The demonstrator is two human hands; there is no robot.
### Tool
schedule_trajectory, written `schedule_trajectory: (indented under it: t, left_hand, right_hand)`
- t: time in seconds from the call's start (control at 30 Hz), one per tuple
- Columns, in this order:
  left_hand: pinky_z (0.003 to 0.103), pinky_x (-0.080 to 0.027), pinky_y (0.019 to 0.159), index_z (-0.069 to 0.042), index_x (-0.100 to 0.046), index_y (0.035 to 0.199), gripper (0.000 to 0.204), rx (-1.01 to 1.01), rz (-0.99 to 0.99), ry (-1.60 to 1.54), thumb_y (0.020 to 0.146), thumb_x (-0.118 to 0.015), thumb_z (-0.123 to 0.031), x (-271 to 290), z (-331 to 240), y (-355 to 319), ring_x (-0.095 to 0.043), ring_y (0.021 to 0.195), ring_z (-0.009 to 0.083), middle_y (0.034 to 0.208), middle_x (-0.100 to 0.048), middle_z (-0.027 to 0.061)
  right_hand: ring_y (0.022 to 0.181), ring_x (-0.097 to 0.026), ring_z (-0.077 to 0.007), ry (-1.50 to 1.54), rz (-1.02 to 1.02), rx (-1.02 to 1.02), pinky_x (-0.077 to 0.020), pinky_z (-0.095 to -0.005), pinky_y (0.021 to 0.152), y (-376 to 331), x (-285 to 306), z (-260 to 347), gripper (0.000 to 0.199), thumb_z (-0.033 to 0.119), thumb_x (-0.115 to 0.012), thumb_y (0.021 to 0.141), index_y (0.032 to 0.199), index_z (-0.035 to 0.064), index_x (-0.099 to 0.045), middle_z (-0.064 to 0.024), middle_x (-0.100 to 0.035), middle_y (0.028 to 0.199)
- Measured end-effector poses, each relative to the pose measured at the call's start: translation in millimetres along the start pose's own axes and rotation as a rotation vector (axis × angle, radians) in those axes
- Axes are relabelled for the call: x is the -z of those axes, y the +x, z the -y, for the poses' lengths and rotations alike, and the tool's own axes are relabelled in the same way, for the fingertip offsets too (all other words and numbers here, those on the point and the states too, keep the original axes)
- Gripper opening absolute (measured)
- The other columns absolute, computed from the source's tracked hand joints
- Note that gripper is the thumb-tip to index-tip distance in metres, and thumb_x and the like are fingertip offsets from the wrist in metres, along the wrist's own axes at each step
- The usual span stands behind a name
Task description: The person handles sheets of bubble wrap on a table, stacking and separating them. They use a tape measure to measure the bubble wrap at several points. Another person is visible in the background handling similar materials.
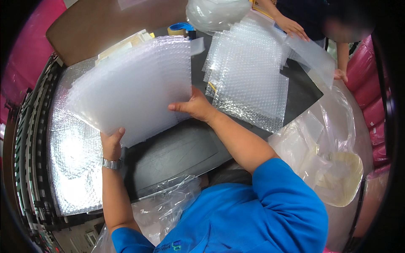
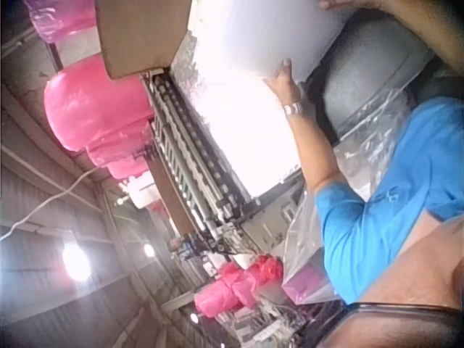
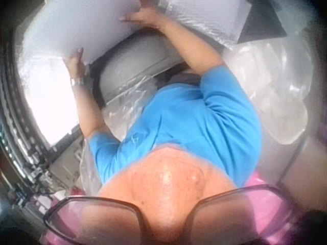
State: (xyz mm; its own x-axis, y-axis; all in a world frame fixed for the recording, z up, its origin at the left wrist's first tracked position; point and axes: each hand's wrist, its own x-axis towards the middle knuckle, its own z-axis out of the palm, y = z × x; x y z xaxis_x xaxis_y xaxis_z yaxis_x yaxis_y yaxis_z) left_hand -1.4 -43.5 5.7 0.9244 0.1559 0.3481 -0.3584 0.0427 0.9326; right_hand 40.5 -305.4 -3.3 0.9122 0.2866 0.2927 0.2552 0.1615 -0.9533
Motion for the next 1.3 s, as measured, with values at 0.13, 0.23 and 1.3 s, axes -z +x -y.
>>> schedule_trajectory:
  t: [0.13, 0.23, 1.3]
  left_hand:
    - [0.027, -0.043, 0.071, 0.001, -0.054, 0.097, 0.035, -0.013, -0.032, 0.073, 0.065, -0.067, -0.007, 1.0, 1.4, -0.8, -0.053, 0.08, 0.0159, 0.089, -0.057, 0.0062]
    - [0.028, -0.043, 0.07, 0.001, -0.057, 0.091, 0.029, -0.091, -0.033, 0.159, 0.066, -0.068, -0.006, -0.4, 0.0, -0.9, -0.054, 0.076, 0.0155, 0.084, -0.058, 0.0061]
    - [0.034, -0.045, 0.07, -0.001, -0.044, 0.107, 0.048, -0.541, -0.398, 0.462, 0.07, -0.069, -0.016, 23.7, 1.6, 8.9, -0.057, 0.083, 0.0247, 0.092, -0.056, 0.0145]
  right_hand:
    - [0.099, -0.05, -0.0183, 0.005, -0.067, -0.077, -0.0382, -0.0308, 0.088, -0.9, -2.2, 2.4, 0.058, 0.027, -0.075, 0.064, 0.111, 0.0034, -0.049, -0.0092, -0.056, 0.104]
    - [0.094, -0.053, -0.0181, -0.035, -0.122, -0.116, -0.0401, -0.0309, 0.085, -3.4, -4.2, 10.5, 0.052, 0.025, -0.074, 0.066, 0.106, 0.0018, -0.052, -0.0089, -0.058, 0.099]
    - [0.109, -0.04, -0.0227, -0.032, -0.132, -0.03, -0.0354, -0.034, 0.09, 8.6, -2.1, -23.6, 0.072, 0.023, -0.07, 0.072, 0.128, 0.0072, -0.029, -0.0134, -0.041, 0.117]
